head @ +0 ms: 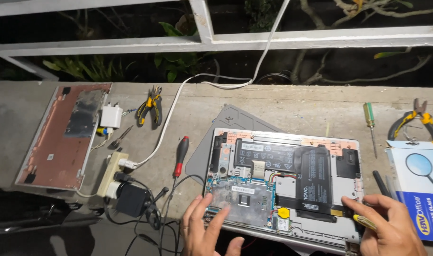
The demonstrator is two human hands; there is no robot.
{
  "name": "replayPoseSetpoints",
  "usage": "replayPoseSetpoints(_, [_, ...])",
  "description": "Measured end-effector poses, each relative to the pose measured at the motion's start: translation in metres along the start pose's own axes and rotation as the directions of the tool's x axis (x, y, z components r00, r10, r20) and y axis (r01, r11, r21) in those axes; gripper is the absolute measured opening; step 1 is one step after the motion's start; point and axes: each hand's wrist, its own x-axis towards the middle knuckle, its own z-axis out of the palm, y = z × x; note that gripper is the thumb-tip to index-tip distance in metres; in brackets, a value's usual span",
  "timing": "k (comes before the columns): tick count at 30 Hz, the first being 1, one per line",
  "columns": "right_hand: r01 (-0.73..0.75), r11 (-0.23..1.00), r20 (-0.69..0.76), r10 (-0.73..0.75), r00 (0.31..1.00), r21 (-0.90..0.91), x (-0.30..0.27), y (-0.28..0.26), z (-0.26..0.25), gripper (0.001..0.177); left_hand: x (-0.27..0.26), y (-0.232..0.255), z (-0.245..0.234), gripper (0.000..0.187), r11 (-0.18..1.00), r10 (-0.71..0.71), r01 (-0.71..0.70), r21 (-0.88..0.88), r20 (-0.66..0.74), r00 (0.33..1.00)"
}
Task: The person works on the internal components of a disassembled laptop placed on a concrete ledge. They use a multimeter to test electrical connections on the motherboard and a yellow plastic spudger to pry and adjust components near the battery.
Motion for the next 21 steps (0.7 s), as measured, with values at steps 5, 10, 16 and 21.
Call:
replayPoseSetpoints(5, [0.114, 0.993, 0.013, -0.114, 0.993, 0.034, 0.002, 0.019, 0.006, 0.077, -0.020, -0.017, 0.000, 0.060, 0.999, 0.003, -0.017, 0.047, 0.291, 0.957])
replayPoseSetpoints(10, [0.191, 0.981, -0.050, -0.191, 0.980, 0.014, 0.001, 0.027, 0.014, 0.074, -0.024, -0.016, -0.001, 0.064, 0.994, 0.021, -0.053, 0.093, 0.309, 0.951])
replayPoseSetpoints(16, [0.170, 0.968, -0.131, -0.147, 0.980, 0.186, -0.005, 0.010, 0.017, 0.081, -0.030, -0.018, -0.001, 0.066, 0.987, 0.014, -0.068, 0.146, 0.338, 0.941])
replayPoseSetpoints(21, [-0.065, 0.951, 0.101, 0.036, 0.994, 0.304, -0.005, 0.004, 0.012, 0.084, -0.038, -0.024, 0.001, 0.065, 0.964, 0.044, -0.124, 0.234, 0.318, 0.947])
